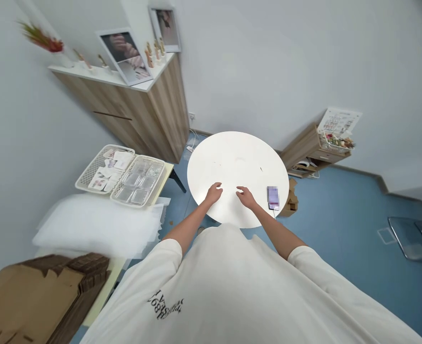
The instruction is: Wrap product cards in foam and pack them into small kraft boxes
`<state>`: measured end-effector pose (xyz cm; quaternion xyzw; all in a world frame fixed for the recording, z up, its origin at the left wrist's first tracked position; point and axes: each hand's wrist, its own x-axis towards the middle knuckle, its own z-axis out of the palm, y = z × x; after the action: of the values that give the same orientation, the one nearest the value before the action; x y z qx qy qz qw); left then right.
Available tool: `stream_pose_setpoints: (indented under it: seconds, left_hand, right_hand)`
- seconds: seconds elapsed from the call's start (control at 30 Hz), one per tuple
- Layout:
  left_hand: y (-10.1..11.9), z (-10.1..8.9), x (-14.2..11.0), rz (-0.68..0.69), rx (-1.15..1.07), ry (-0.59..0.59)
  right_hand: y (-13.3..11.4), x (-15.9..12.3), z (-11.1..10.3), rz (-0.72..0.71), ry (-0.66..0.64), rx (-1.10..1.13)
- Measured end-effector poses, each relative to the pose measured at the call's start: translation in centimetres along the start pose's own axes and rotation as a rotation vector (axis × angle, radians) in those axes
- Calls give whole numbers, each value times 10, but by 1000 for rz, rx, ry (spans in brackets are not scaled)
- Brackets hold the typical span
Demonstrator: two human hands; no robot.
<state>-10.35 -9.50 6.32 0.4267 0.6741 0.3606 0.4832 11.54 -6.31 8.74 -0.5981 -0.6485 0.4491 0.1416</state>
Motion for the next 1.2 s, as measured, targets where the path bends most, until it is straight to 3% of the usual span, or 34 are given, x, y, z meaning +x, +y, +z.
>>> stream_pose_setpoints:
  seconds: [0.23,0.47,0.6,0.8,1.07,1.2]
  left_hand:
    - [-16,-27,-31,-23,-28,206]
    - [-53,-71,-86,-108,53,400]
    - [-66,-106,-97,-137,66,459]
    - [-80,-169,-91,-90,46,553]
    - [-120,-287,-80,-86,34,719]
    - [-132,-332,-76,-145,-30,754]
  right_hand:
    - [-29,24,13,-140,-170,-64]
    - [-55,28,74,-264,-395,-122]
    - [-78,31,110,-343,-441,-150]
    - [-129,51,161,-409,-437,-178]
    - [-215,74,258,-489,-431,-254]
    - [-258,81,302,-518,-455,-280]
